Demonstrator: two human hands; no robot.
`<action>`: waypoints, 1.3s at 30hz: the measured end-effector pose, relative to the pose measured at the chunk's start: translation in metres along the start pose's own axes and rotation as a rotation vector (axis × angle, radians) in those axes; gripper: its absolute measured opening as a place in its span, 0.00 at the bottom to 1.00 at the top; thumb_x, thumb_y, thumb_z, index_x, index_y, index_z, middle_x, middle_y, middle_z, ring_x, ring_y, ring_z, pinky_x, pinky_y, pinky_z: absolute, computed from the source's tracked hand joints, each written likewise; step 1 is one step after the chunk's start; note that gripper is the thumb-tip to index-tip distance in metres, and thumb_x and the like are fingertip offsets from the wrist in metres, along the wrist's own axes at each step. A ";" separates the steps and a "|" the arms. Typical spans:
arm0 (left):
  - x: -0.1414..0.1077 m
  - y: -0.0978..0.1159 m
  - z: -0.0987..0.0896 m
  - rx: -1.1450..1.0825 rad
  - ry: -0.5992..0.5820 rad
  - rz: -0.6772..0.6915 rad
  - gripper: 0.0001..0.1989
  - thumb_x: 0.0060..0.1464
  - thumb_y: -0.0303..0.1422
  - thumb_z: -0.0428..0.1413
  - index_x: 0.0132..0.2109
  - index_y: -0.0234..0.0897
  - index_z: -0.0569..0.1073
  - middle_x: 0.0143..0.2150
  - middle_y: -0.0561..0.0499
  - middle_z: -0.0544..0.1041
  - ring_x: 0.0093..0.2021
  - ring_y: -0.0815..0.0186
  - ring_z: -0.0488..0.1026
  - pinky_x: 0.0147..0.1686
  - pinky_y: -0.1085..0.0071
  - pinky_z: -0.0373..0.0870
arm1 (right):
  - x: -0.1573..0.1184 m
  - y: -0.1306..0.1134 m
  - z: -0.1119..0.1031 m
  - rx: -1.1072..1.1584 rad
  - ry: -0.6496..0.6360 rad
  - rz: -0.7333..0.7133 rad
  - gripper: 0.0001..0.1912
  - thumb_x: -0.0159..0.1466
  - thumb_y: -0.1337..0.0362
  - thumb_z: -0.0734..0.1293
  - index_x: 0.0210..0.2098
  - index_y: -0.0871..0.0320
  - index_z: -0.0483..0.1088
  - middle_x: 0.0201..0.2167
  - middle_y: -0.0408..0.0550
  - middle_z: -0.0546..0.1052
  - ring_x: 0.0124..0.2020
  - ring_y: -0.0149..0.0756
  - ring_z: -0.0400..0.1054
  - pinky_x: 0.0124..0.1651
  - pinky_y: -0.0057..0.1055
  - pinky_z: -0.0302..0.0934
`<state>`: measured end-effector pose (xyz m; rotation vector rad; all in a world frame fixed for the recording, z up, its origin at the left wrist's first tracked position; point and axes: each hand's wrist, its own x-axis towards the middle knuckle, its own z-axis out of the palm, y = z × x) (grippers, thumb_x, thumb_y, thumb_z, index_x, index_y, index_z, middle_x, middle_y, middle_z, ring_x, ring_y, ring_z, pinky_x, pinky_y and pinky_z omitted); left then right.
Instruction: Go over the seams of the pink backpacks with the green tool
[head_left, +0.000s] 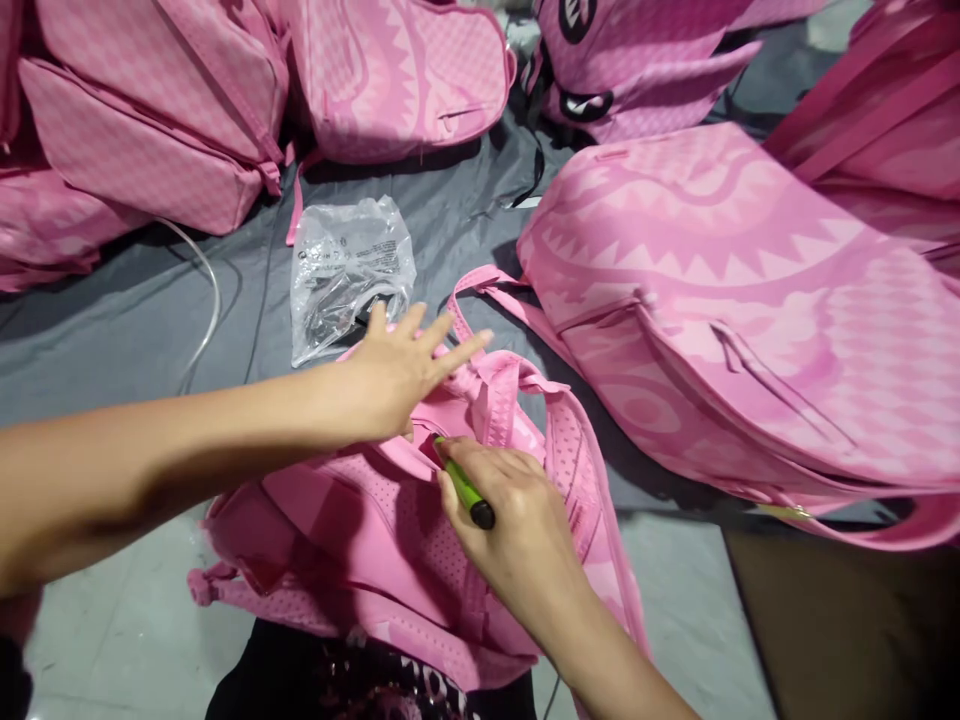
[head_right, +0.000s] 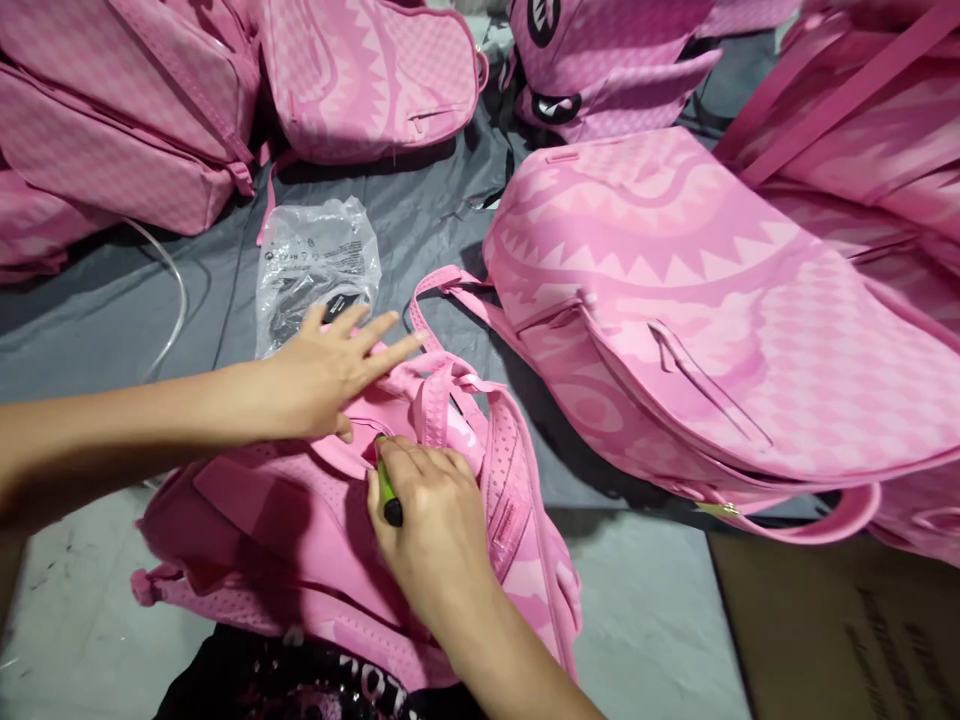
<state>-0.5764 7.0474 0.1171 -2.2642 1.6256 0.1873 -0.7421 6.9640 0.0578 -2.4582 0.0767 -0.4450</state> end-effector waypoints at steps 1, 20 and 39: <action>-0.006 -0.001 -0.002 0.007 -0.067 -0.061 0.65 0.40 0.41 0.71 0.73 0.47 0.36 0.74 0.34 0.45 0.67 0.35 0.51 0.56 0.40 0.59 | -0.002 -0.003 0.003 0.022 0.006 0.007 0.12 0.65 0.69 0.62 0.46 0.61 0.73 0.41 0.52 0.81 0.39 0.43 0.75 0.42 0.42 0.64; -0.029 -0.017 0.001 0.078 -0.190 -0.052 0.43 0.57 0.31 0.53 0.73 0.45 0.39 0.73 0.36 0.47 0.59 0.42 0.62 0.47 0.50 0.71 | -0.006 -0.013 0.016 0.062 -0.002 0.025 0.11 0.64 0.70 0.64 0.44 0.59 0.75 0.38 0.46 0.81 0.38 0.42 0.75 0.41 0.39 0.54; -0.028 -0.043 0.015 -0.003 -0.168 -0.103 0.51 0.53 0.30 0.58 0.73 0.43 0.33 0.62 0.37 0.62 0.51 0.52 0.68 0.44 0.62 0.70 | 0.016 -0.027 0.053 0.267 0.169 -0.041 0.12 0.61 0.75 0.65 0.42 0.58 0.75 0.41 0.44 0.82 0.35 0.39 0.76 0.38 0.37 0.58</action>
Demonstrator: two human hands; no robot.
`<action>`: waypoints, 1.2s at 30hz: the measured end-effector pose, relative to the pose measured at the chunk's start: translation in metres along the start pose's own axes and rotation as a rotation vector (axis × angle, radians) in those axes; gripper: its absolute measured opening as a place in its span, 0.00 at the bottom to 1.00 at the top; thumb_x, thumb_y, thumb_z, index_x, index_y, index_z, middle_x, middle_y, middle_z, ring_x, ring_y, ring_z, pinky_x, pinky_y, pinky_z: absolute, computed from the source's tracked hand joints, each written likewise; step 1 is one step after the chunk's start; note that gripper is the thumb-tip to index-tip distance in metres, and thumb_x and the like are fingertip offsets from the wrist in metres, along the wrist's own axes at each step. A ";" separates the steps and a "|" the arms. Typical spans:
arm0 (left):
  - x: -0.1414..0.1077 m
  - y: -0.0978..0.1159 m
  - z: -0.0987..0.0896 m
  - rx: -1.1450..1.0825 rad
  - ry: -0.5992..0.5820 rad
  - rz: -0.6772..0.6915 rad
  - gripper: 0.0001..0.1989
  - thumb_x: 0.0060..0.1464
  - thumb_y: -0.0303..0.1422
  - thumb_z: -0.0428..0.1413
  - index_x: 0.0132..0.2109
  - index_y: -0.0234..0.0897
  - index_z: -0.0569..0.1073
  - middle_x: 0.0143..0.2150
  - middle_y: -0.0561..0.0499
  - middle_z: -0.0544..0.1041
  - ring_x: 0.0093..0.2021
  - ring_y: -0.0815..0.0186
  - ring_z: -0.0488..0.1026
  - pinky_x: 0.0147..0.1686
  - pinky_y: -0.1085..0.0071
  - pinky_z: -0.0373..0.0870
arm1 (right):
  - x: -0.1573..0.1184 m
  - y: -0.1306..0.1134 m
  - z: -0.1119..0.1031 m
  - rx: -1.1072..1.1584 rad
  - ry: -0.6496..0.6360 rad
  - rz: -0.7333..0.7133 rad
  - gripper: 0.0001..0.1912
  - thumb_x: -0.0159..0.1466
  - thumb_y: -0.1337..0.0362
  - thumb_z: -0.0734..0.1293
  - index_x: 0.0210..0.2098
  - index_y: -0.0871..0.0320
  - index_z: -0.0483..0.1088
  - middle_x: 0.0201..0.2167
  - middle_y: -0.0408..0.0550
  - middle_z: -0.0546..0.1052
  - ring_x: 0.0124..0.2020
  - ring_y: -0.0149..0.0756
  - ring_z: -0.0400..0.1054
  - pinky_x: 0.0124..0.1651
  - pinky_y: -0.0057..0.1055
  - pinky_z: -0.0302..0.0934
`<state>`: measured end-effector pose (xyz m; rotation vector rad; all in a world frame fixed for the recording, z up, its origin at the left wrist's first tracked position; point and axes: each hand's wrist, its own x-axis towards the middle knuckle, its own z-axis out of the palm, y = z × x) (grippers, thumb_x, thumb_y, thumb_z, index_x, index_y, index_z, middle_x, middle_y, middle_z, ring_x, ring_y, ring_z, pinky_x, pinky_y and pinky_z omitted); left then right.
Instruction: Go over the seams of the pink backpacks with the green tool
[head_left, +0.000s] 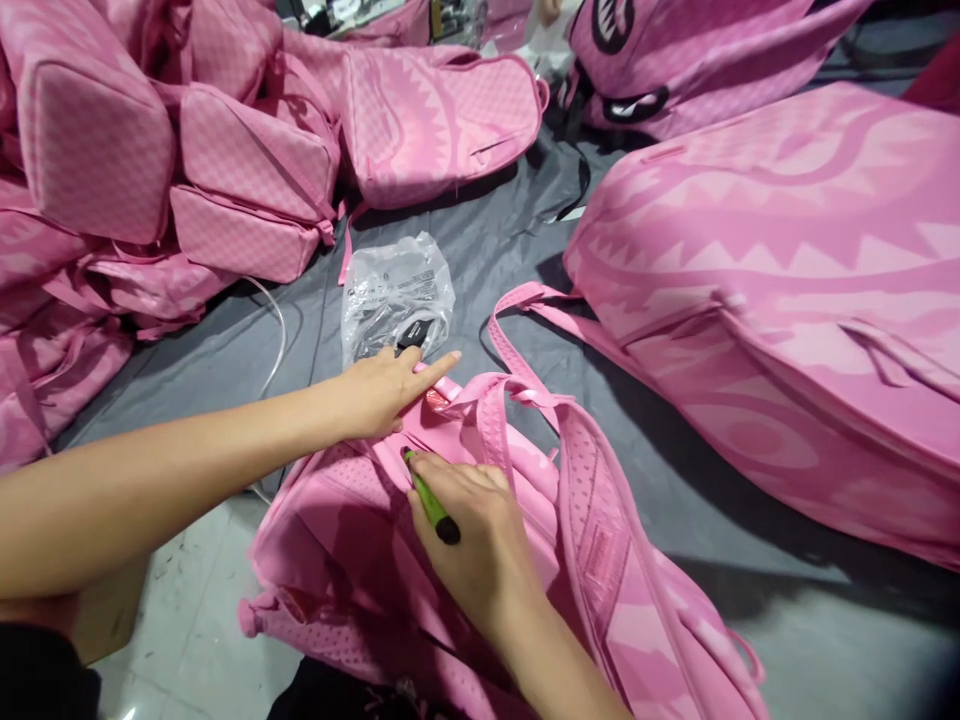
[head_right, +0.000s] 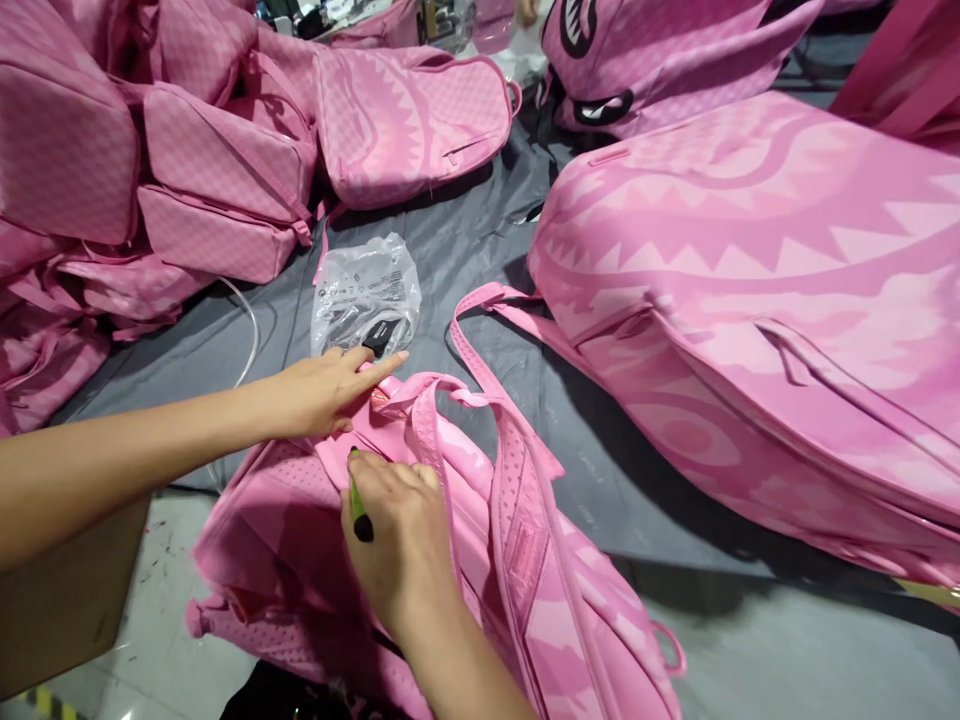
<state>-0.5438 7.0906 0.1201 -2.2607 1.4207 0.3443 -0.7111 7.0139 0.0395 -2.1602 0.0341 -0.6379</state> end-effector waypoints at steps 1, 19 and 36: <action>0.000 0.000 -0.001 -0.014 -0.009 -0.006 0.51 0.53 0.30 0.58 0.73 0.44 0.33 0.63 0.37 0.61 0.52 0.52 0.68 0.45 0.62 0.70 | 0.000 0.001 0.003 -0.022 0.022 0.011 0.12 0.61 0.75 0.65 0.42 0.59 0.75 0.41 0.45 0.82 0.35 0.40 0.76 0.38 0.37 0.57; 0.004 -0.007 -0.016 -0.088 -0.178 0.032 0.52 0.51 0.28 0.58 0.73 0.45 0.34 0.70 0.39 0.52 0.60 0.52 0.63 0.55 0.61 0.66 | -0.006 0.006 0.003 -0.088 -0.007 0.106 0.13 0.64 0.68 0.65 0.48 0.58 0.75 0.40 0.48 0.82 0.35 0.41 0.74 0.41 0.38 0.53; 0.007 0.003 -0.012 0.032 -0.205 -0.030 0.55 0.49 0.27 0.58 0.72 0.43 0.30 0.71 0.32 0.47 0.60 0.45 0.63 0.49 0.60 0.70 | -0.002 0.008 0.000 -0.106 -0.012 0.109 0.10 0.63 0.68 0.67 0.44 0.57 0.75 0.31 0.45 0.81 0.29 0.38 0.69 0.38 0.36 0.48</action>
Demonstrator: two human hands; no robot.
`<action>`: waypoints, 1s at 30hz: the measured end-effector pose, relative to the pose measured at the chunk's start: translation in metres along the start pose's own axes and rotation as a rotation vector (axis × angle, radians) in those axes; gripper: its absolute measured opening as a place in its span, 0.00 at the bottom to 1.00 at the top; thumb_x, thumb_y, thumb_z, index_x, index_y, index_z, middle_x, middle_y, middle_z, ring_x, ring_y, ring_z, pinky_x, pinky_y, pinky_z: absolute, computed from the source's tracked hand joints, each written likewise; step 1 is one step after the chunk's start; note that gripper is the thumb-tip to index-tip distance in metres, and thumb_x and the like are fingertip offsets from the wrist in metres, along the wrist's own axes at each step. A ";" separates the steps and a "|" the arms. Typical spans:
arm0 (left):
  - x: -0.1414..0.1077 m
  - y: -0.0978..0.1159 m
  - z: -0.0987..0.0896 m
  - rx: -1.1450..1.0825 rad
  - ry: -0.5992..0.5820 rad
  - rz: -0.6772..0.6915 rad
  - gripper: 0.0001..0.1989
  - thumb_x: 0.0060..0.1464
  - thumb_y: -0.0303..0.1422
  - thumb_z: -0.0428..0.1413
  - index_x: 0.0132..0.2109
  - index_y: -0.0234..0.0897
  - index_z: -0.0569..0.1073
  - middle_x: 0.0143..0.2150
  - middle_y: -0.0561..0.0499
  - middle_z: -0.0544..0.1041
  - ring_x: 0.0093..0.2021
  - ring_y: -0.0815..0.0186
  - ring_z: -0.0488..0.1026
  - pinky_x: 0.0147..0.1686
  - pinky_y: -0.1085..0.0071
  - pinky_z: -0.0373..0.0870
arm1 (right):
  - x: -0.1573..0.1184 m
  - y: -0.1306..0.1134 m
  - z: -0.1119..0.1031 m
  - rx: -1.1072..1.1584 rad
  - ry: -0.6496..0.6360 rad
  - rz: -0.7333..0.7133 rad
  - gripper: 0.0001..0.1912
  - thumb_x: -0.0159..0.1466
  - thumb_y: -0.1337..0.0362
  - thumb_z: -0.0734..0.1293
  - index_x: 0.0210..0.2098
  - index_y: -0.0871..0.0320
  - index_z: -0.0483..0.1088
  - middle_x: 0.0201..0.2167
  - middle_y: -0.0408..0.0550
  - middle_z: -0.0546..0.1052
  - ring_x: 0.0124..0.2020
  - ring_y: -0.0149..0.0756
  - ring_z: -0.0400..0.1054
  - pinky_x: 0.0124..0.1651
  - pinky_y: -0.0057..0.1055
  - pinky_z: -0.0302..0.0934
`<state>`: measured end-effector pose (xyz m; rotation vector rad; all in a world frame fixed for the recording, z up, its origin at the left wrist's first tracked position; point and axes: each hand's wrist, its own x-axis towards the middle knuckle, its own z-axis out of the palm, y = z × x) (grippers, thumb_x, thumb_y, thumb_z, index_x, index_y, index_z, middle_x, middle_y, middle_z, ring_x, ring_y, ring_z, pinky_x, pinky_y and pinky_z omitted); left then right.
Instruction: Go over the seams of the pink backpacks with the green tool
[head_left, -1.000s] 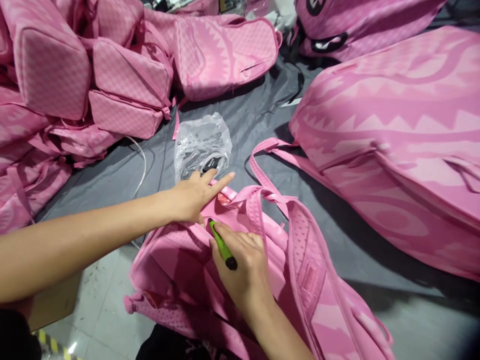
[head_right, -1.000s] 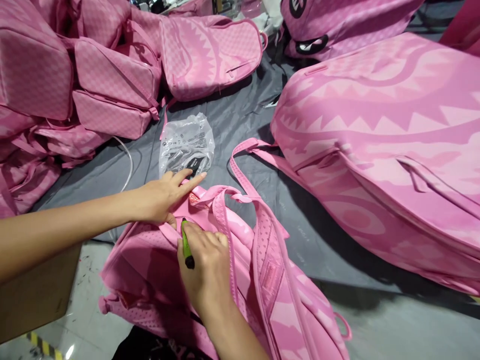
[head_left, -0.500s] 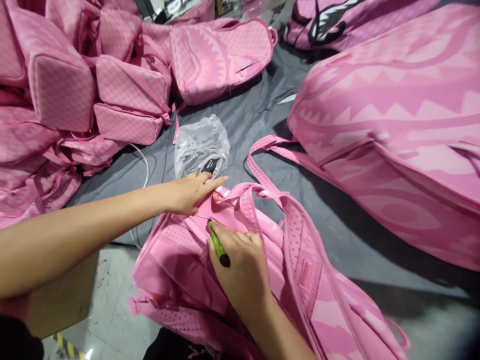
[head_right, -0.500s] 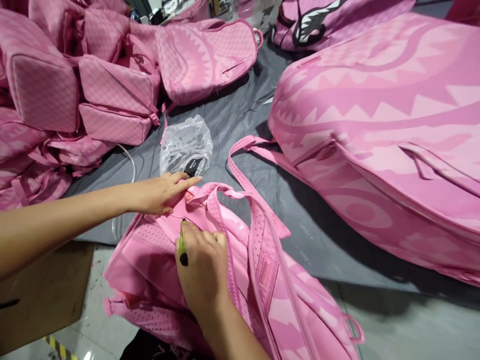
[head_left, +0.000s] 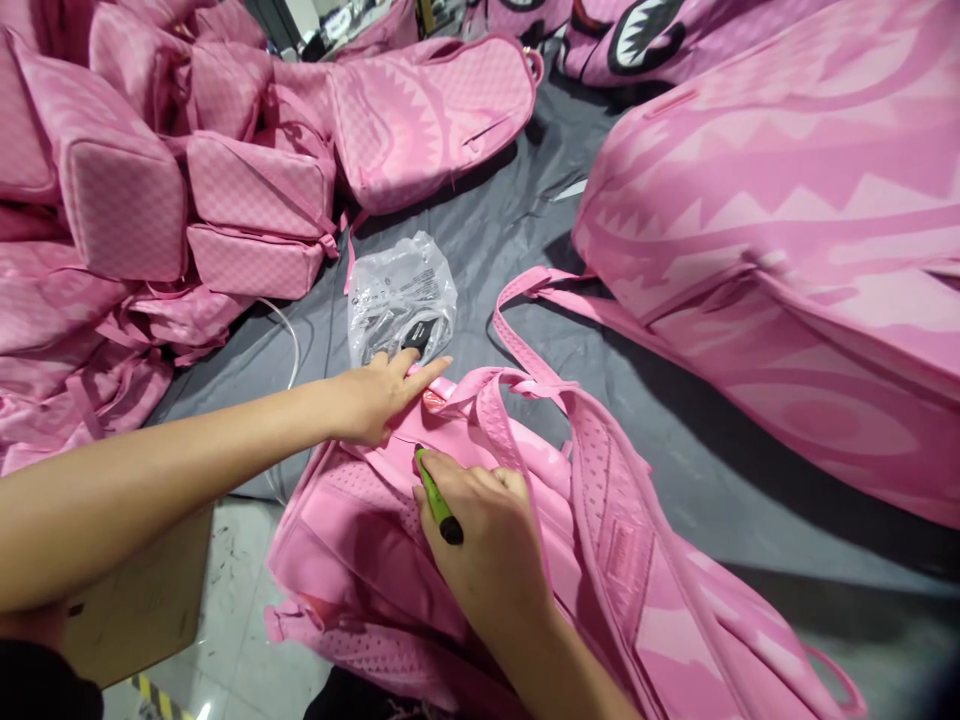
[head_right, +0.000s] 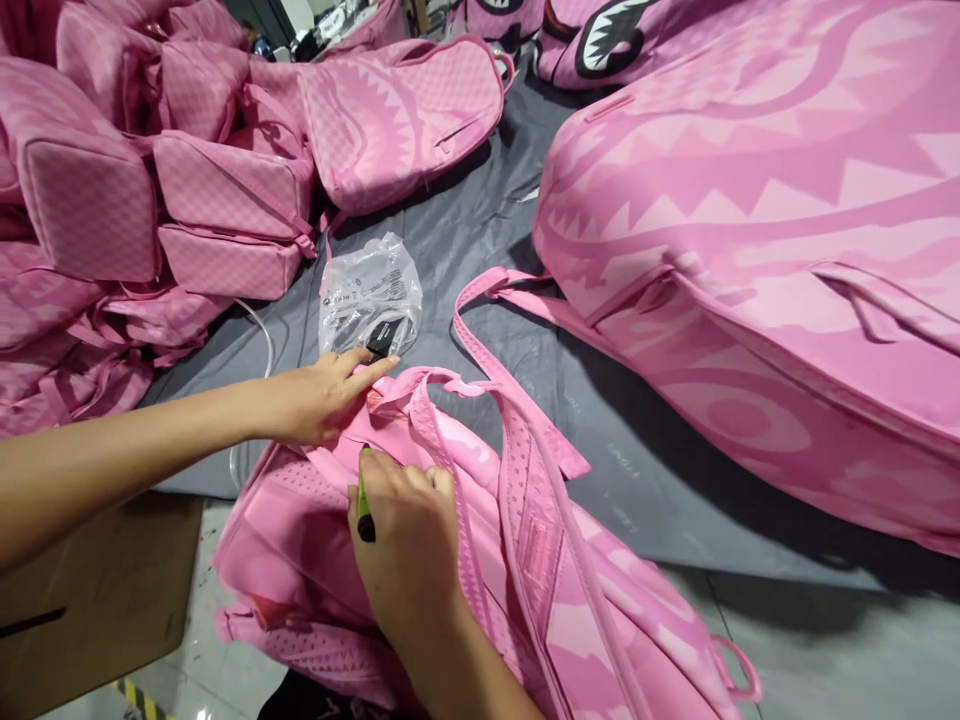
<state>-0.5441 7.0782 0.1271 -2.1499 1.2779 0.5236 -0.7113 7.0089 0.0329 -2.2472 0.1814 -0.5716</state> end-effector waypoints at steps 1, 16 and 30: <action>0.000 -0.002 -0.002 -0.005 -0.015 0.004 0.55 0.49 0.27 0.59 0.72 0.43 0.30 0.71 0.32 0.47 0.61 0.44 0.62 0.50 0.59 0.69 | 0.000 0.000 -0.001 0.005 -0.003 -0.001 0.10 0.64 0.68 0.66 0.44 0.57 0.75 0.32 0.45 0.81 0.29 0.38 0.69 0.38 0.36 0.48; 0.001 -0.011 0.002 -0.086 0.030 0.063 0.51 0.50 0.23 0.54 0.73 0.45 0.32 0.72 0.36 0.48 0.63 0.49 0.61 0.53 0.60 0.67 | -0.002 0.006 0.000 0.112 0.029 -0.039 0.10 0.66 0.70 0.62 0.44 0.57 0.74 0.34 0.45 0.81 0.31 0.36 0.73 0.40 0.36 0.49; -0.001 -0.021 0.020 -0.199 0.098 -0.005 0.56 0.47 0.25 0.56 0.71 0.48 0.28 0.74 0.35 0.40 0.65 0.50 0.62 0.56 0.62 0.65 | 0.001 0.004 -0.009 0.093 0.038 0.038 0.08 0.64 0.70 0.64 0.35 0.53 0.75 0.33 0.44 0.82 0.31 0.36 0.73 0.39 0.36 0.53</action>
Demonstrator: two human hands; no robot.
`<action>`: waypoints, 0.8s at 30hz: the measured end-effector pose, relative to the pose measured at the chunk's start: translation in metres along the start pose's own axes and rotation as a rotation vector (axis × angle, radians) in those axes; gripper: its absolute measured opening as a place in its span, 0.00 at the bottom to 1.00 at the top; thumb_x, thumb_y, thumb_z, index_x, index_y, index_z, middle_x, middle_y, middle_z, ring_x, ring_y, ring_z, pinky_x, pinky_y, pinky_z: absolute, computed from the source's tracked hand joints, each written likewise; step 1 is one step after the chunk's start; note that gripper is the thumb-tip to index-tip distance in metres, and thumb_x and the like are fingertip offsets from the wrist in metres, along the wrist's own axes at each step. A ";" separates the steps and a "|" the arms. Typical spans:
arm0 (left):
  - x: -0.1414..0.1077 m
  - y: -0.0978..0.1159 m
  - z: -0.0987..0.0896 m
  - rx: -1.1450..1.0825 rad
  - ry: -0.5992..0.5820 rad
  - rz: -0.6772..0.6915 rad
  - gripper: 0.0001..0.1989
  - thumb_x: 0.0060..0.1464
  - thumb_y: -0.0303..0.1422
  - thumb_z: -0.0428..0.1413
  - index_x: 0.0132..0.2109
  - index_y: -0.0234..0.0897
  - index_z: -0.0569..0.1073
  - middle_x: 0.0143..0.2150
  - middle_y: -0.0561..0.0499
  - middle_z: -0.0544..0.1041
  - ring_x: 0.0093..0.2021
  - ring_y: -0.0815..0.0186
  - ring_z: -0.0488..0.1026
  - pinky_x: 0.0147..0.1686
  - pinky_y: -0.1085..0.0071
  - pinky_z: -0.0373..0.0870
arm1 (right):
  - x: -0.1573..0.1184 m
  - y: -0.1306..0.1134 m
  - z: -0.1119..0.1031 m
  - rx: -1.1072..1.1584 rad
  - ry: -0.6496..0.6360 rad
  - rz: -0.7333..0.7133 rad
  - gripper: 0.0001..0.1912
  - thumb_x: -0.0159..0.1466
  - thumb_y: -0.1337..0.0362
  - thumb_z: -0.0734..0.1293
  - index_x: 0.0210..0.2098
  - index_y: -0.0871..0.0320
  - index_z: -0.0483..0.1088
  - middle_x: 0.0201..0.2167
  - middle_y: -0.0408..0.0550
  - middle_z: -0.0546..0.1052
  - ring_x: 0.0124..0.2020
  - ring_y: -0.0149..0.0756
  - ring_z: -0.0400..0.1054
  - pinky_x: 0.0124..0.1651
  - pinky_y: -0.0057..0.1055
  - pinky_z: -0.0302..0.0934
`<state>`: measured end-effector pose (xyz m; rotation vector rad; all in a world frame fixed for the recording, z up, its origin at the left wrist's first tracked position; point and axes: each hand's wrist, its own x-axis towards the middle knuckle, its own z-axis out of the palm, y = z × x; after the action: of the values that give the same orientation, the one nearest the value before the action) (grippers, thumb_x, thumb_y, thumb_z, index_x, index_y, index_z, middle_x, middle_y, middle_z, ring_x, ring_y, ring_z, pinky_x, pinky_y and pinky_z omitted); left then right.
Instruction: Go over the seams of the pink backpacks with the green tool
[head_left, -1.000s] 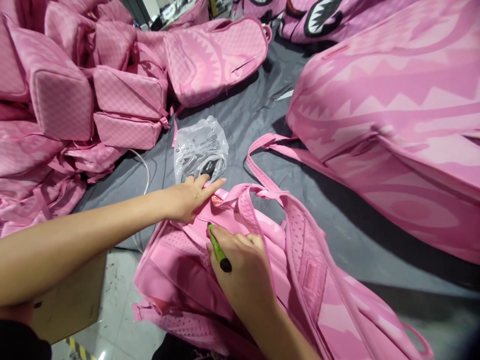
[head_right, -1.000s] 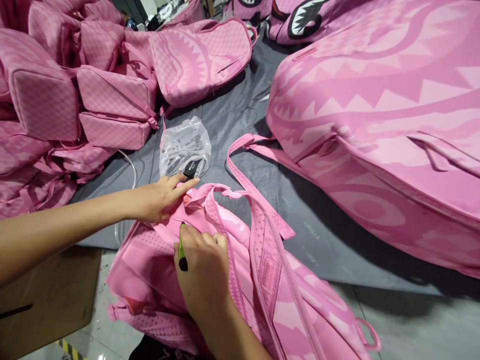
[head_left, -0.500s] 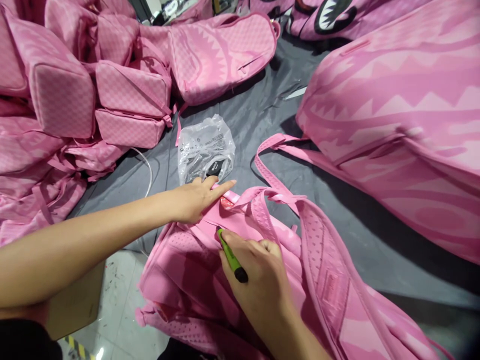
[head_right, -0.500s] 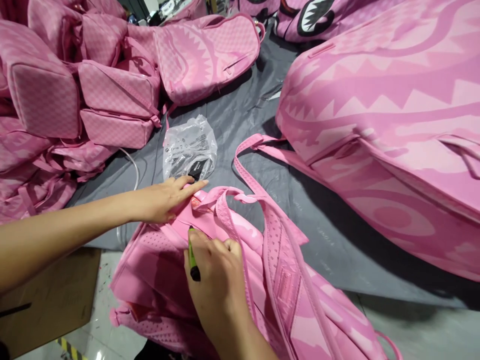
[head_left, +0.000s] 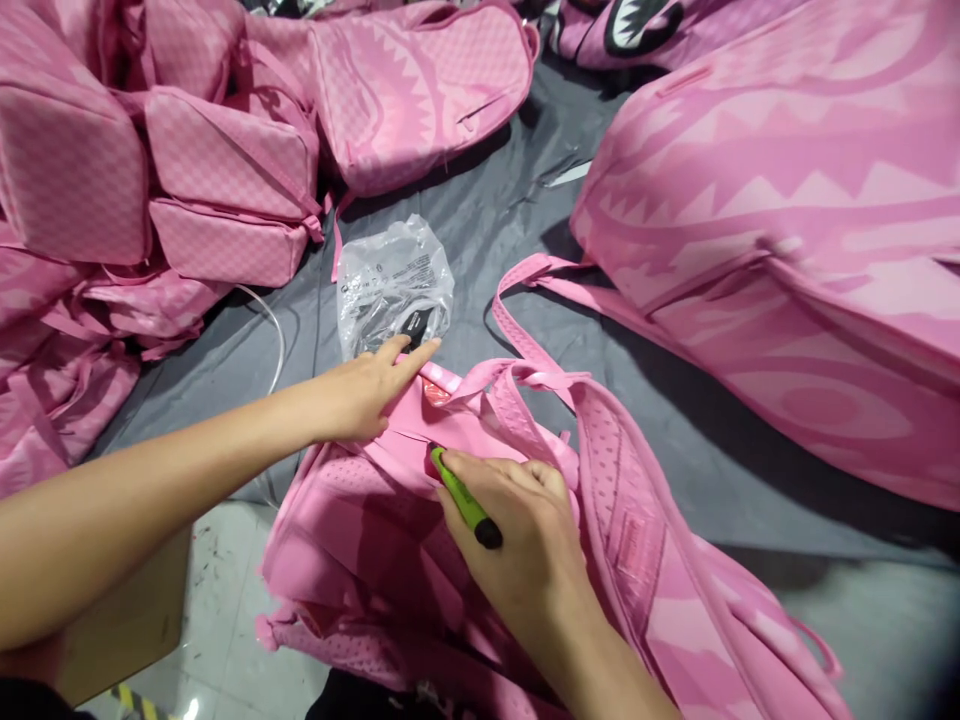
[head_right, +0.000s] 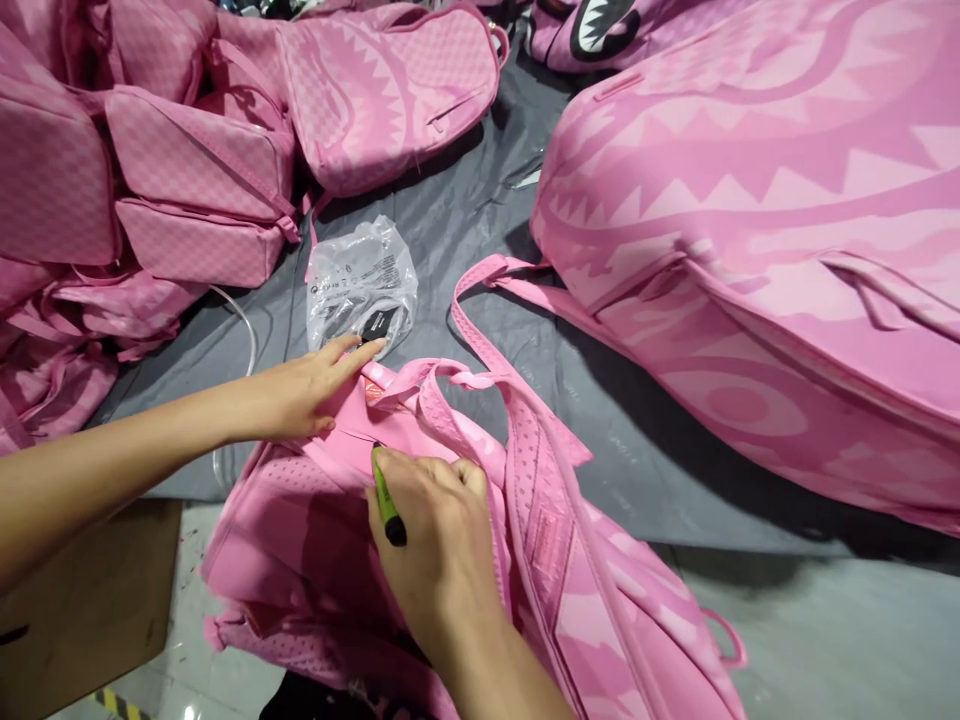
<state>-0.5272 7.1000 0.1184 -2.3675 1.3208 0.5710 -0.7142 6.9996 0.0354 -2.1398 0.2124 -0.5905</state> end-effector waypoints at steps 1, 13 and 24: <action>0.001 -0.001 -0.001 -0.001 -0.014 0.006 0.55 0.47 0.25 0.57 0.72 0.47 0.29 0.74 0.35 0.41 0.65 0.50 0.61 0.57 0.63 0.65 | 0.001 -0.001 0.000 0.001 -0.013 0.017 0.09 0.63 0.71 0.64 0.34 0.53 0.74 0.31 0.43 0.81 0.29 0.36 0.73 0.39 0.37 0.53; -0.001 -0.003 -0.010 -0.094 -0.026 0.107 0.50 0.49 0.26 0.55 0.71 0.44 0.34 0.71 0.39 0.46 0.68 0.56 0.56 0.64 0.63 0.59 | -0.003 0.006 0.001 -0.069 -0.058 0.001 0.07 0.63 0.69 0.65 0.39 0.55 0.73 0.29 0.41 0.78 0.32 0.37 0.68 0.41 0.37 0.48; -0.033 -0.026 0.014 -0.334 0.059 0.117 0.53 0.49 0.24 0.57 0.73 0.47 0.34 0.73 0.41 0.44 0.72 0.52 0.48 0.69 0.50 0.52 | 0.004 -0.015 0.021 0.015 -0.172 -0.067 0.08 0.57 0.75 0.65 0.29 0.55 0.69 0.24 0.40 0.75 0.26 0.35 0.61 0.37 0.34 0.44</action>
<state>-0.5228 7.1440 0.1266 -2.5984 1.4976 0.8183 -0.7015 7.0225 0.0376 -2.1764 0.0413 -0.4419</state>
